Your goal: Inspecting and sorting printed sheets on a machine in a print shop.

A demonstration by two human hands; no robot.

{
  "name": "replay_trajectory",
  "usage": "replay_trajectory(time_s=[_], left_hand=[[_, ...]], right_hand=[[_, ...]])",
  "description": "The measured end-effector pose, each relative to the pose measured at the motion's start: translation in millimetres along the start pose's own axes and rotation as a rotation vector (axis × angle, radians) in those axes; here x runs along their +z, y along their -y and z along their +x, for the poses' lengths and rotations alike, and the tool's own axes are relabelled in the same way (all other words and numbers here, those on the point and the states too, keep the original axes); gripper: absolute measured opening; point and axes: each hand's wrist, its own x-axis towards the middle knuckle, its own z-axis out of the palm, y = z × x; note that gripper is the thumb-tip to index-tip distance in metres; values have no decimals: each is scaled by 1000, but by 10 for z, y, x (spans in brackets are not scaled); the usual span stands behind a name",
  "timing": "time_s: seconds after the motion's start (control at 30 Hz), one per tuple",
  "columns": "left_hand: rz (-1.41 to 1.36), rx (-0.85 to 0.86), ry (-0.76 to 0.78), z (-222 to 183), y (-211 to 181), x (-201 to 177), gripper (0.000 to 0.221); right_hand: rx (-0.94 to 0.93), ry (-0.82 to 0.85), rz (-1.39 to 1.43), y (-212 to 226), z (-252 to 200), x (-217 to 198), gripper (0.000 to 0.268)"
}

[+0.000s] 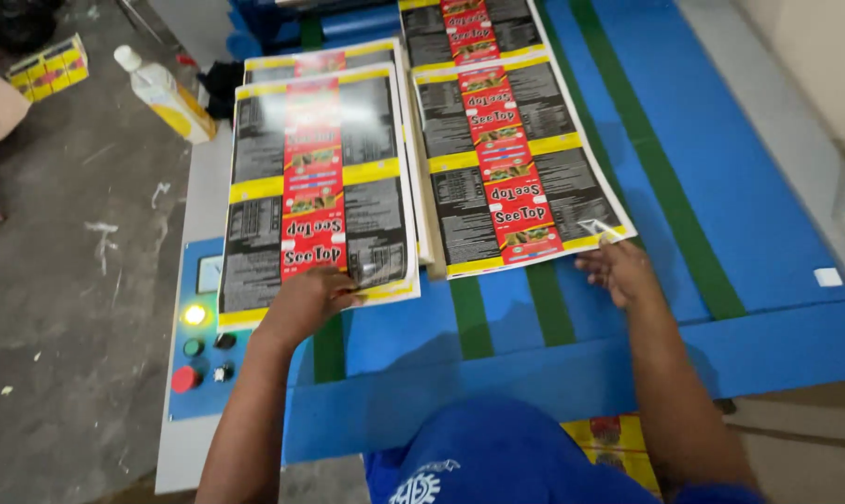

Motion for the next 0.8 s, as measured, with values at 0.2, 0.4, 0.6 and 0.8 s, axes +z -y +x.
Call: replay_trajectory(time_s=[0.2,0.4,0.6,0.8], left_hand=[[-88,-345,-525,-138,279,41,11],[193,-3,-782,84,-548,101,31],[97,119,-431,144,-1292,803,43],[63,173,-239,42,-1439,707,43]], right_hand=[[72,-186,-96,-99,-650,105,48],[19,18,-143,-203,-1017,905,48],[-17,533,-284,113,-1579,1946,50],[135,329,6,-261,-1514,1540,31]])
